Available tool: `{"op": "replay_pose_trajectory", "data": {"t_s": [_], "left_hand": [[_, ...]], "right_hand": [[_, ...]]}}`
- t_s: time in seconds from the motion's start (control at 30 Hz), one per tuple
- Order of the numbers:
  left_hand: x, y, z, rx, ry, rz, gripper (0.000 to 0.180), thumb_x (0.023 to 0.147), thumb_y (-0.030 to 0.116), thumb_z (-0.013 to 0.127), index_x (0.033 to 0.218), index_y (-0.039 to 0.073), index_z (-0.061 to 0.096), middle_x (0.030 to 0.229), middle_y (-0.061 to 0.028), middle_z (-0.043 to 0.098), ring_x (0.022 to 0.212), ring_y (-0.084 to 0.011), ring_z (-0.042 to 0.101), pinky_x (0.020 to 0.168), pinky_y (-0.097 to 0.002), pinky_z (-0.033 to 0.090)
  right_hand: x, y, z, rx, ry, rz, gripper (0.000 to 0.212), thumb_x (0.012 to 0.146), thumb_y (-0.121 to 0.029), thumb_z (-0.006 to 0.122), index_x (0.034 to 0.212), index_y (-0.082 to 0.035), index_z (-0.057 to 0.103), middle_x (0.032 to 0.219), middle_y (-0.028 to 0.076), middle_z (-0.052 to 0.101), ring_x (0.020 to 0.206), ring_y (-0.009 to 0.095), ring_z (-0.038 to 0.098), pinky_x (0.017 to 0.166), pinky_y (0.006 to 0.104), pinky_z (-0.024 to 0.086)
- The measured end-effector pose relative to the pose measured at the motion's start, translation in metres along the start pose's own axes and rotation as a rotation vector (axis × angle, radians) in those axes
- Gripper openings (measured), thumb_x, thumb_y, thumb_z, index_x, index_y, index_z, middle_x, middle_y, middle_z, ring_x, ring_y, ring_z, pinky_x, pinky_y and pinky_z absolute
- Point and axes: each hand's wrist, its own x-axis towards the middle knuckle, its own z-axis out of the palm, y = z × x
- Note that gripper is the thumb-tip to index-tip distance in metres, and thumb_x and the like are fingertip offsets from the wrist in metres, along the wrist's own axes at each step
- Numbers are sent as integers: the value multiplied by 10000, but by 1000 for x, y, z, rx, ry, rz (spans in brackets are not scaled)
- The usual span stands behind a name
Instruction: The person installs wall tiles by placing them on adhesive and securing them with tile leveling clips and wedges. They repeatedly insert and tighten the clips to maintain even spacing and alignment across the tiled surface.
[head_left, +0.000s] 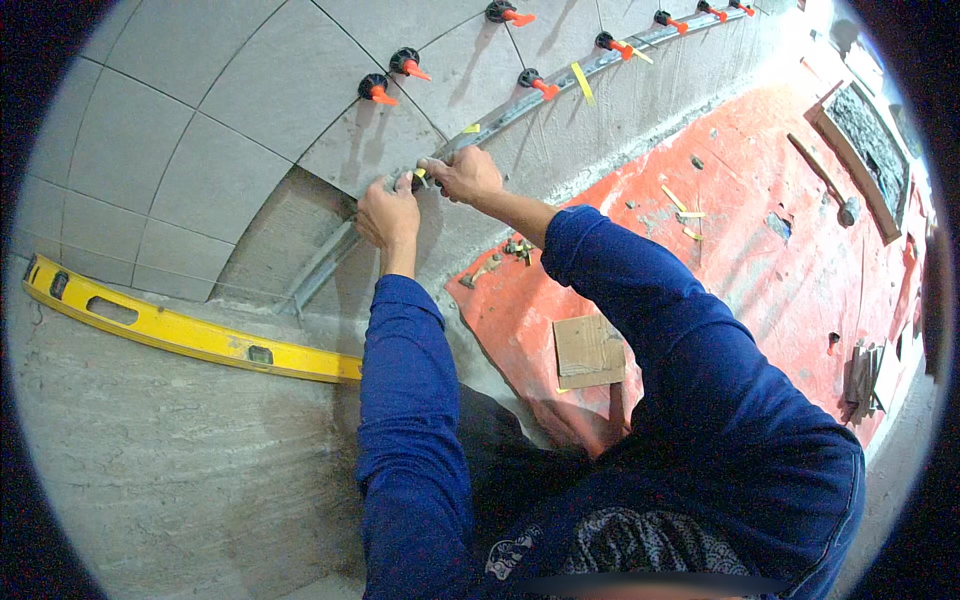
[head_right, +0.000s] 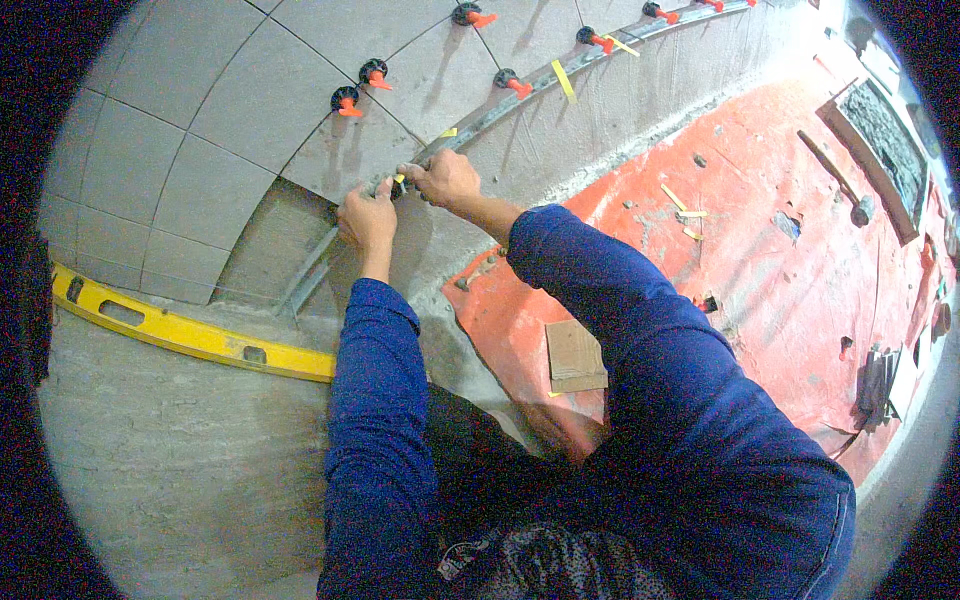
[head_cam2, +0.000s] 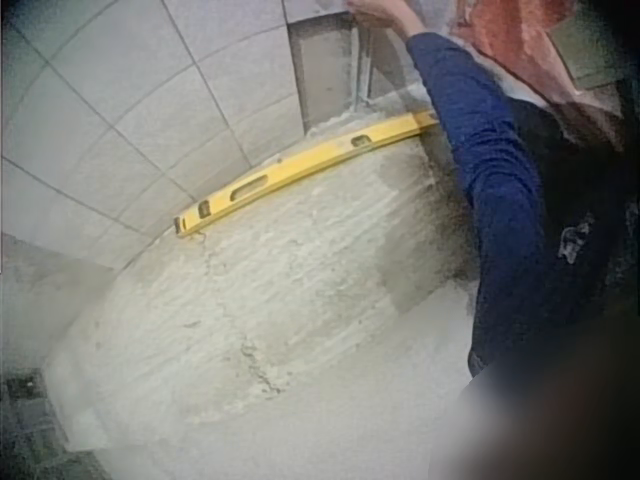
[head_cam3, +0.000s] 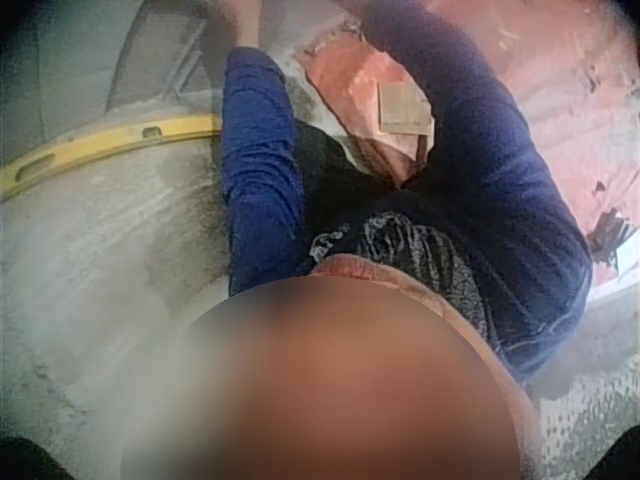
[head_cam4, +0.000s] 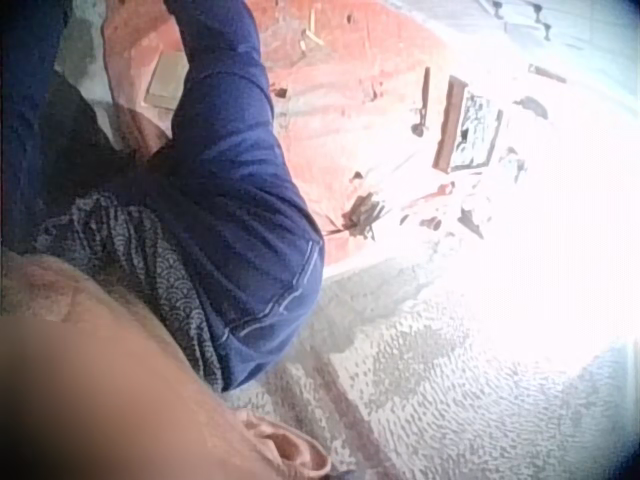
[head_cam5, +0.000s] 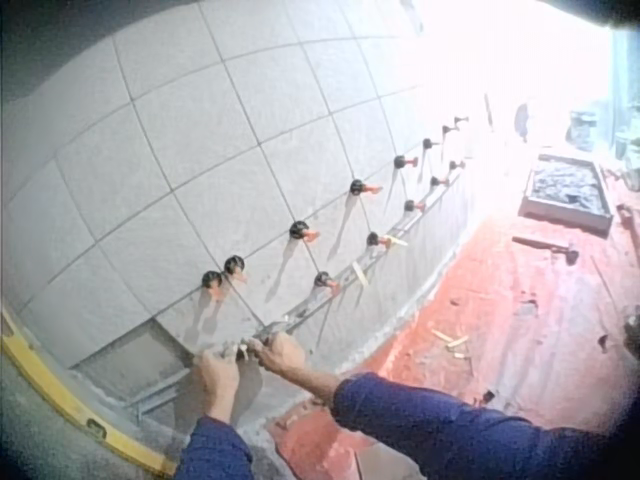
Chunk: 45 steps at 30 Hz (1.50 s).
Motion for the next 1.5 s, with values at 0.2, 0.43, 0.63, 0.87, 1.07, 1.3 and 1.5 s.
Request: {"op": "replay_pose_trajectory", "data": {"t_s": [0.2,0.43,0.63,0.87,1.07,1.3,1.5], "left_hand": [[0,3,-2,2,-1,-9,394,790,422,691,983,78,710,913,-208,680,879,-405,643,751,-492,489],[-2,2,-1,10,1,-10,404,793,434,687,983,78,710,913,-205,682,876,-403,644,750,-485,489],[-2,1,-1,-1,17,-16,402,795,446,684,974,87,712,907,-200,685,867,-397,649,745,-487,492],[1,-3,4,-15,27,-6,402,790,450,688,959,86,714,907,-203,684,873,-392,651,754,-496,488],[1,-1,4,-1,9,-6,386,786,428,694,937,73,718,911,-211,683,876,-395,651,755,-494,490],[9,-3,1,1,-99,-10,385,794,429,686,937,73,713,896,-208,684,871,-393,655,747,-490,494],[3,-2,1,36,-59,2,371,814,434,664,943,88,707,903,-210,681,873,-398,651,747,-488,494]], "right_hand": [[-3,-3,-1,-4,14,-26,538,812,-547,647,607,-50,678,529,50,626,491,155,637,507,324,505],[-3,-1,3,77,-19,23,525,814,-554,623,639,-65,701,549,73,641,541,199,663,597,371,533],[-7,1,4,202,-57,-29,509,835,-501,621,644,-34,689,558,92,642,539,204,663,608,378,539],[-16,10,-14,-77,-74,-315,420,857,-399,632,797,13,687,600,90,626,516,184,639,530,337,513],[-16,4,-1,-10,10,-387,342,862,-346,627,850,-14,706,604,79,634,510,173,640,529,331,516],[-14,-9,5,183,-8,-96,247,817,-228,700,784,17,703,628,68,650,499,149,625,479,304,496],[-12,-16,15,438,1,140,215,798,-160,730,721,30,664,615,72,632,488,143,582,439,297,457]]}}
